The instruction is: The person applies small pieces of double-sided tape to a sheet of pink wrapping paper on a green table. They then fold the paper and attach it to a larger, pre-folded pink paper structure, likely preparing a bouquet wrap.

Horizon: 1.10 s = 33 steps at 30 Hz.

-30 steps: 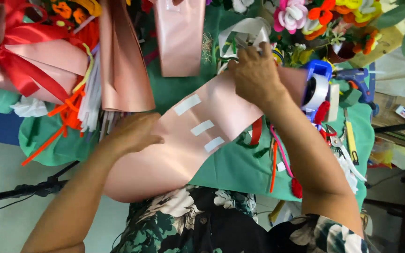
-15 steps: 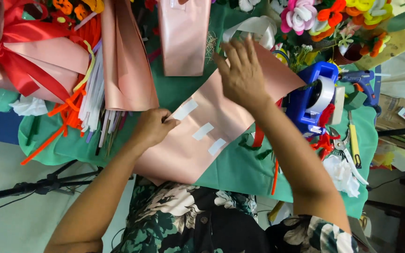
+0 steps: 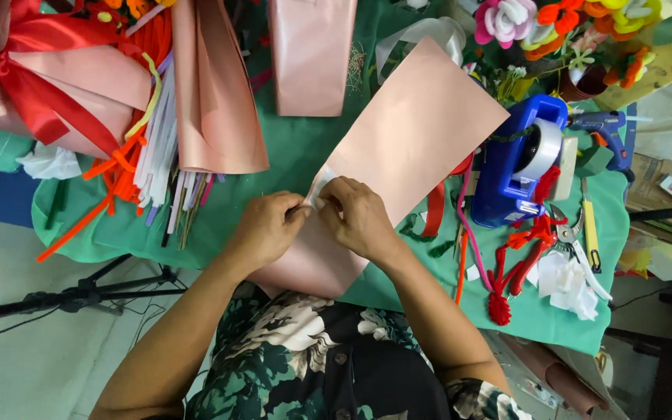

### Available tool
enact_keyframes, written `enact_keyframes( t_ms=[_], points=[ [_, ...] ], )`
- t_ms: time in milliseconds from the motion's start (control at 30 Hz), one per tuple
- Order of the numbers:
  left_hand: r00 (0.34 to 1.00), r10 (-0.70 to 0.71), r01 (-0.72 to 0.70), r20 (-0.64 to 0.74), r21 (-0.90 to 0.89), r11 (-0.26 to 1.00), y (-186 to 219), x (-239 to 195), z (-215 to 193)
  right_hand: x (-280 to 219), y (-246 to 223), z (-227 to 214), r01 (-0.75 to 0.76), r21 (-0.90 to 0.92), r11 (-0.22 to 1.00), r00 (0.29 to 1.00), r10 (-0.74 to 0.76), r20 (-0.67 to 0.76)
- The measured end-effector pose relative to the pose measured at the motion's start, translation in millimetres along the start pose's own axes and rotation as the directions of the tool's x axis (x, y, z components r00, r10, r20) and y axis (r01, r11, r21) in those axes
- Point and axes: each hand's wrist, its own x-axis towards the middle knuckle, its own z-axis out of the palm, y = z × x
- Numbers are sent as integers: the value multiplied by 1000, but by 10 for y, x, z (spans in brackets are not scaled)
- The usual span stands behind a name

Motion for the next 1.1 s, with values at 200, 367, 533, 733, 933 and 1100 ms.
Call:
enact_keyframes(
  t_ms=[200,367,533,733,933,1100],
  points=[
    [999,43,-42,-17,57,998,99,-7,21,5,-117,-102,-42,84,996,998,38,44],
    [995,97,-99,23,61,993,220,-27,-41,20,-86,-198,-75,137,988,990,57,128],
    [992,121,-121,35,-3,993,324,-38,-103,59,-75,-330,-114,202,973,972,67,226],
    [983,153,-152,100,-17,988,400,-13,-141,108,-33,-418,-126,204,971,932,45,358],
    [978,139,-133,156,-48,990,397,58,-66,104,13,-398,-30,62,998,917,3,398],
    [976,129,-139,177,42,989,380,127,-2,76,43,-314,18,-49,999,931,1,364]
  ],
)
